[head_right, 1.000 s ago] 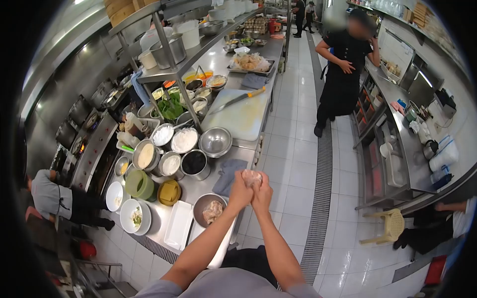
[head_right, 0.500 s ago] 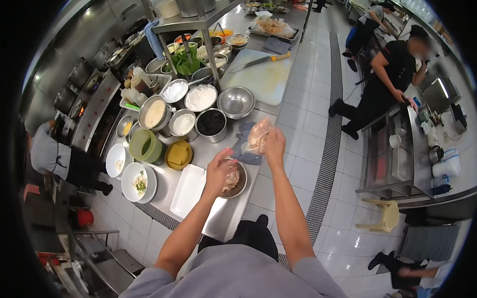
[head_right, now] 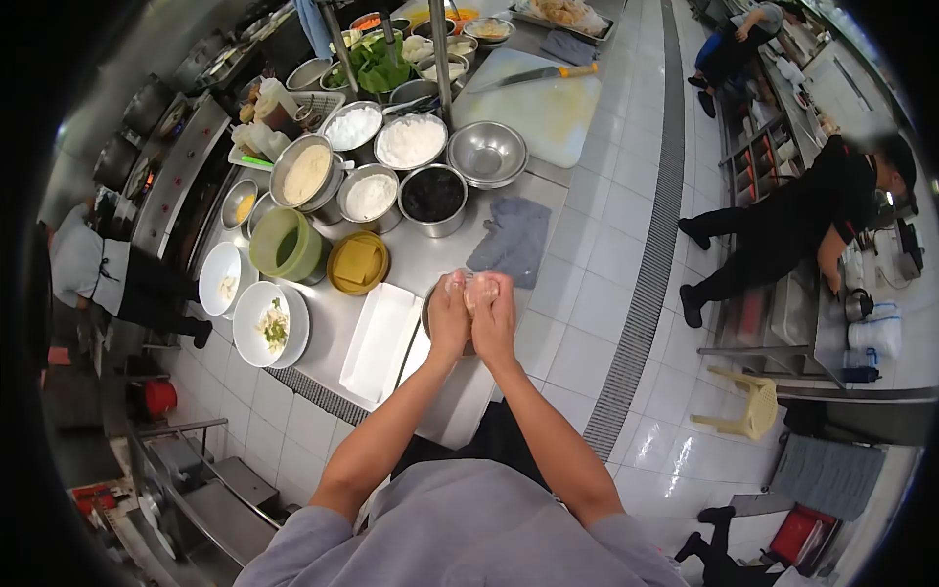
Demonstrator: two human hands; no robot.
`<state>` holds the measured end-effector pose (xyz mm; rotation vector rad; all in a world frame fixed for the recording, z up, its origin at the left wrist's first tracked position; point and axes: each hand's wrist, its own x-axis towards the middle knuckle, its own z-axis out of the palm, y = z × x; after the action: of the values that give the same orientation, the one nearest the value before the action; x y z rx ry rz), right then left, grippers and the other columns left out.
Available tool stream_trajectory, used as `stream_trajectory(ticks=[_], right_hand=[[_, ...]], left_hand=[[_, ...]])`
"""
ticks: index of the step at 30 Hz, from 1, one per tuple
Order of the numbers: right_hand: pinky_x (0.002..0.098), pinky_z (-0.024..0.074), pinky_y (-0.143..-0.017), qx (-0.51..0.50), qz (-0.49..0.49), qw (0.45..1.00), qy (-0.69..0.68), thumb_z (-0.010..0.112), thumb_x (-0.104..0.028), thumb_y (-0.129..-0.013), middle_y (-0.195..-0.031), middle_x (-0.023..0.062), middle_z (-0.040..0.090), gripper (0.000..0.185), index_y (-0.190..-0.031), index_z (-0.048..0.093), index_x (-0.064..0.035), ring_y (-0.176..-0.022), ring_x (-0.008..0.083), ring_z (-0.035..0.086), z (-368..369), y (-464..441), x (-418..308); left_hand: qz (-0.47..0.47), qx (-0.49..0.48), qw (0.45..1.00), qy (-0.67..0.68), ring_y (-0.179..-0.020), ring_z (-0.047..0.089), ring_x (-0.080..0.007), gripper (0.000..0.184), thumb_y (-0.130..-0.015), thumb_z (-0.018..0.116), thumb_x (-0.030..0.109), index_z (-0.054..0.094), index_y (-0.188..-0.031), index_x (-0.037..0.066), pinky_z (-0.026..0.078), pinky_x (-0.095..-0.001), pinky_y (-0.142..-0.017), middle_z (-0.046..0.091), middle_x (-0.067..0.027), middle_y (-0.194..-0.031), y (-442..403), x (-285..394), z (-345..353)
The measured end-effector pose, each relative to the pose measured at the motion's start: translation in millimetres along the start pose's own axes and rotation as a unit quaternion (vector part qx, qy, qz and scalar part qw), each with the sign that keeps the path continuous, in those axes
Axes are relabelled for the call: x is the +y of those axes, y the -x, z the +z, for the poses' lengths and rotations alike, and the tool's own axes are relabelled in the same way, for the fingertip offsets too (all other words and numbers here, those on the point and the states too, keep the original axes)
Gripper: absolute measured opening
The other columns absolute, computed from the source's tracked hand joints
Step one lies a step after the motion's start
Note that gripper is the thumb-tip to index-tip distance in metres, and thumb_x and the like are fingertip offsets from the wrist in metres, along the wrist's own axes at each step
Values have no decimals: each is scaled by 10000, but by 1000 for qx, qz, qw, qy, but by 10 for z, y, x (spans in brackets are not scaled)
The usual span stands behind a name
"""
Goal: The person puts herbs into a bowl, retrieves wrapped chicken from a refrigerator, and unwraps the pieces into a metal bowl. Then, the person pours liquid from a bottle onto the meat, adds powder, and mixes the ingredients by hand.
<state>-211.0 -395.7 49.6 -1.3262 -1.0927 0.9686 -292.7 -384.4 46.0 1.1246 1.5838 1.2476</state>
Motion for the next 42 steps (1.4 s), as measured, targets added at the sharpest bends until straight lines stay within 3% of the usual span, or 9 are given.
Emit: stream_trajectory(ticks=[3,4,7,18,23,28,37,40,42], right_hand=[[330,464,-772,-23,71,996,45,471,-257,-1030,-914,104,624,278,-1000,573,0,-849,170,560,-51,-122,-28],[330,464,-772,-20,73,996,46,471,-257,-1030,-914,104,624,278,-1000,573,0,-849,170,560,-53,-133,61],[325,450,-697,-58,-43,996,-56,526,-245,-1014,-778,77,606,284,-883,571,3,-772,143,527,-69,-178,183],[377,360,-565,-10,-56,987,149,704,-225,-902,-592,96,450,437,-620,497,37,-594,215,413,-124,-361,-15],[385,352,-559,-36,-73,983,167,719,-249,-892,-581,111,442,467,-603,492,39,-590,223,404,-159,-399,-43],[362,341,-541,-86,-120,970,194,726,-264,-891,-582,95,428,486,-603,478,38,-579,196,387,-241,-397,-11],[301,315,-500,-62,98,986,118,744,-341,-887,-585,3,455,561,-560,443,1,-584,77,357,-343,-362,-296],[301,394,-554,-107,126,978,130,774,-324,-846,-666,29,549,432,-651,570,2,-620,92,447,-370,-446,-294],[311,465,-655,-164,6,985,61,774,-263,-819,-776,57,611,290,-842,670,6,-686,125,530,-369,-317,-473]], left_hand=[[14,12,999,-30,-715,554,-223,385,-1041,458,328,579,-926,-19,447,-355,-684,599,-149,-777,-8,51,-44],[1,1,999,-32,-721,615,-358,303,-1024,470,240,563,-937,-35,466,-428,-688,628,-221,-773,-51,50,-83],[40,-14,998,-37,-690,603,-360,302,-1022,476,243,544,-899,-24,463,-429,-672,608,-210,-732,-174,6,-140],[74,-149,986,30,-833,536,-160,262,-827,665,-18,464,-990,19,464,-311,-754,548,-100,-927,-436,36,-328],[-37,-222,965,137,-864,557,-147,337,-786,706,-42,482,-1027,31,471,-284,-779,553,-79,-964,-436,131,-382],[15,-282,957,66,-864,555,-104,321,-811,736,32,513,-1042,47,475,-267,-772,571,-38,-922,-434,306,-520],[-20,-226,971,70,-809,545,-79,286,-845,732,81,547,-1058,41,468,-242,-729,579,-18,-892,-345,401,-548],[-42,-217,966,133,-826,551,-86,277,-862,723,100,549,-1069,37,476,-247,-732,584,-32,-918,-425,502,-513],[-52,-201,965,158,-828,556,-82,271,-874,721,108,551,-1074,39,480,-245,-730,586,-30,-919,-417,508,-536]])
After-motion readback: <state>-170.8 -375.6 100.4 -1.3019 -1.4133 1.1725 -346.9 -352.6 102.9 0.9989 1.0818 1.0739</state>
